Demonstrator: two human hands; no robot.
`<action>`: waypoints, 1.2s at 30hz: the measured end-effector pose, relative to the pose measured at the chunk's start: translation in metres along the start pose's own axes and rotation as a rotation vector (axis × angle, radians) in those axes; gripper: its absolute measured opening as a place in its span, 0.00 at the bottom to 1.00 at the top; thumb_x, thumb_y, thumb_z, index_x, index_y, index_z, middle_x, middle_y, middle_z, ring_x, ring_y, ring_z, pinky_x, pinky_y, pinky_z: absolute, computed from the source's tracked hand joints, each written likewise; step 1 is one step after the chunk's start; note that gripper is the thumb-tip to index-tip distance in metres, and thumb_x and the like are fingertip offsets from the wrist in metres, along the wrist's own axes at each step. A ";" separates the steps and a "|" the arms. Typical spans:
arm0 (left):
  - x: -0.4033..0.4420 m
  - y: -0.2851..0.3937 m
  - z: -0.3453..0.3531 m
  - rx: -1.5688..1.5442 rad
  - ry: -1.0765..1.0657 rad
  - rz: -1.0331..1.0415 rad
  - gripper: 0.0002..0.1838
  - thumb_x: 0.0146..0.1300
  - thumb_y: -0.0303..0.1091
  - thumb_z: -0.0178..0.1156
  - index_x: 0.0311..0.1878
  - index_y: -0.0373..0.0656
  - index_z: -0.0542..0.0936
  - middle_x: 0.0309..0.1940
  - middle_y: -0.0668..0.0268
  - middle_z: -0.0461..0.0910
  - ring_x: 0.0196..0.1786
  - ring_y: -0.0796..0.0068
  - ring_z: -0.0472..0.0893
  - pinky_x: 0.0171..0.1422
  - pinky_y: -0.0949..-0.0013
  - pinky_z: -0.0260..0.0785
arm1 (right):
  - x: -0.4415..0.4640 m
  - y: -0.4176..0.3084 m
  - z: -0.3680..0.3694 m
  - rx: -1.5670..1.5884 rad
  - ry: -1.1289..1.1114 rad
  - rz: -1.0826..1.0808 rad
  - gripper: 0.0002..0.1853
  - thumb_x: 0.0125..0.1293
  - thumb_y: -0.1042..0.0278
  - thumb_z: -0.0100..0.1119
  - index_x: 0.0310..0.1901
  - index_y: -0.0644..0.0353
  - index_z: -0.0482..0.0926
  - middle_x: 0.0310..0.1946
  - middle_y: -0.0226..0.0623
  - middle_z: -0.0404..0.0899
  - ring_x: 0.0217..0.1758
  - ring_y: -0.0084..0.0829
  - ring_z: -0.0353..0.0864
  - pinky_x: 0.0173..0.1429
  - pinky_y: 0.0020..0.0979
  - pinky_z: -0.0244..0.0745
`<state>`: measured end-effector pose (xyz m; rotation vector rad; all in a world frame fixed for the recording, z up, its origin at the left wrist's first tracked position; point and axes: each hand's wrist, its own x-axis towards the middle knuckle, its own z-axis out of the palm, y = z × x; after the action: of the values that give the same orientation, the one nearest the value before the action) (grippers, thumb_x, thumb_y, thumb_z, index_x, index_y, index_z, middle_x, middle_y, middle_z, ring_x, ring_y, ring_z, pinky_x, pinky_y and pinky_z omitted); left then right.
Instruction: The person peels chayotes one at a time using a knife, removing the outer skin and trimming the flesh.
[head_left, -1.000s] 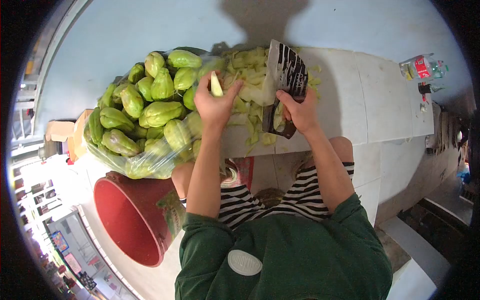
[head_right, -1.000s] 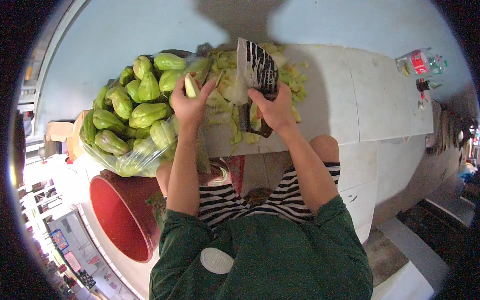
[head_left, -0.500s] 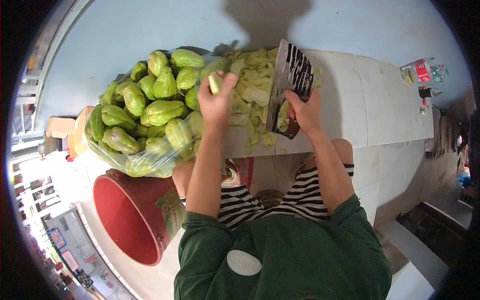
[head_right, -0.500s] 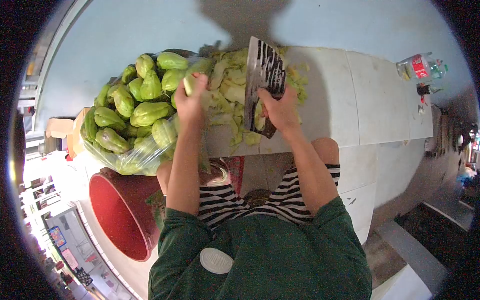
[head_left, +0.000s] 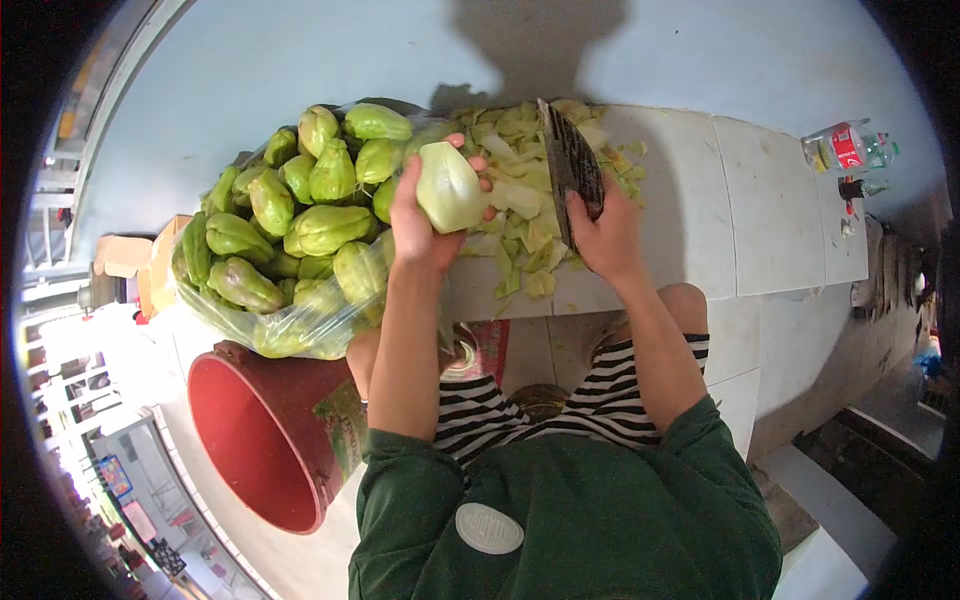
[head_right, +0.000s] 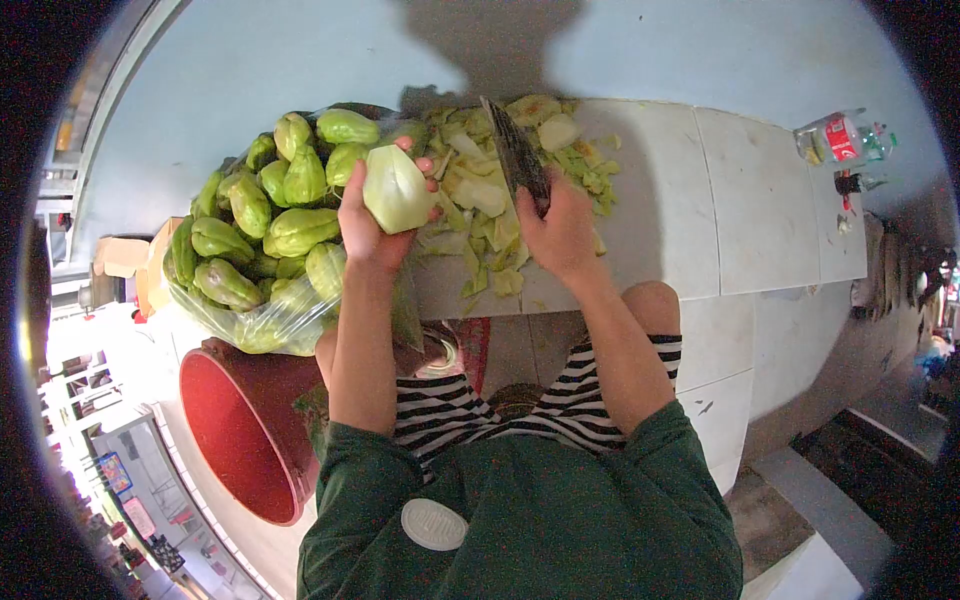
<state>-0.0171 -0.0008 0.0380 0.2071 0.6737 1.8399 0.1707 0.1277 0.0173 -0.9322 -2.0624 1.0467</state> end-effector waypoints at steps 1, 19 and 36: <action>-0.001 -0.001 0.003 0.248 0.083 0.071 0.32 0.69 0.57 0.43 0.62 0.37 0.70 0.47 0.57 0.79 0.45 0.64 0.78 0.43 0.58 0.72 | -0.001 -0.003 -0.001 -0.044 -0.004 -0.027 0.11 0.63 0.66 0.59 0.38 0.67 0.74 0.21 0.49 0.78 0.25 0.53 0.78 0.31 0.42 0.72; -0.008 -0.013 0.004 1.386 0.081 0.655 0.22 0.45 0.33 0.72 0.43 0.32 0.81 0.39 0.52 0.84 0.43 0.61 0.84 0.52 0.67 0.74 | -0.006 -0.014 0.000 -0.368 -0.205 -0.465 0.12 0.53 0.70 0.61 0.39 0.58 0.73 0.33 0.40 0.75 0.33 0.46 0.80 0.35 0.42 0.75; -0.020 0.012 -0.013 -0.204 0.148 0.167 0.24 0.74 0.55 0.40 0.48 0.42 0.74 0.31 0.64 0.75 0.27 0.72 0.74 0.28 0.72 0.68 | -0.011 -0.020 -0.001 -0.135 -0.085 -0.149 0.10 0.67 0.66 0.55 0.40 0.66 0.73 0.27 0.54 0.77 0.31 0.56 0.78 0.34 0.48 0.70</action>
<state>-0.0251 -0.0263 0.0371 -0.0076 0.5792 2.0853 0.1718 0.1105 0.0326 -0.7970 -2.2584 0.8925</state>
